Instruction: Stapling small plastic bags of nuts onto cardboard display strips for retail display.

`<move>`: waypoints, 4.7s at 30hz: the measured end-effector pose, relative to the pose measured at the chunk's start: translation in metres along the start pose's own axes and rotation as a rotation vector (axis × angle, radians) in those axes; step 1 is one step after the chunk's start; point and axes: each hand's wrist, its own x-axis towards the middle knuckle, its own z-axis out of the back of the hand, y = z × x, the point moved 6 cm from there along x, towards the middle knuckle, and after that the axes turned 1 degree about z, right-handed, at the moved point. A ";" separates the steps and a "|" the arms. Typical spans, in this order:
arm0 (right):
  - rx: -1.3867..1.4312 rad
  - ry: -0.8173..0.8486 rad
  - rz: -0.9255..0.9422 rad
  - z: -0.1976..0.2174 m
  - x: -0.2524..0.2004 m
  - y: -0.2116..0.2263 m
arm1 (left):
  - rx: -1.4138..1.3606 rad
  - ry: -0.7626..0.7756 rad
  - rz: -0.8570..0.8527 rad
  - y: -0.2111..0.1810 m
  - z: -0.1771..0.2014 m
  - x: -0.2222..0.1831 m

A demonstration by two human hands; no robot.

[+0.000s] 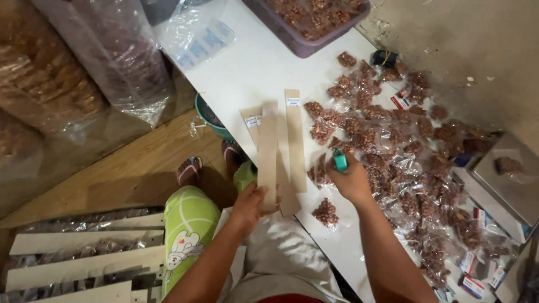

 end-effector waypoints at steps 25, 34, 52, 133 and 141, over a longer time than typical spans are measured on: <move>0.262 0.113 0.038 0.017 -0.056 0.050 | 0.622 -0.052 -0.604 -0.028 -0.098 -0.041; 1.138 -0.218 -0.047 0.016 -0.028 0.071 | 0.656 -0.036 -0.831 -0.025 -0.109 -0.054; 1.201 -0.276 -0.067 -0.036 -0.011 0.063 | 0.695 -0.033 -1.140 -0.047 -0.133 -0.082; 1.152 -0.250 -0.231 -0.038 -0.009 0.075 | 0.857 -0.104 -0.606 -0.012 -0.096 -0.045; -0.475 0.089 -0.180 0.016 0.048 -0.080 | 0.592 -0.196 -0.244 0.060 0.032 0.035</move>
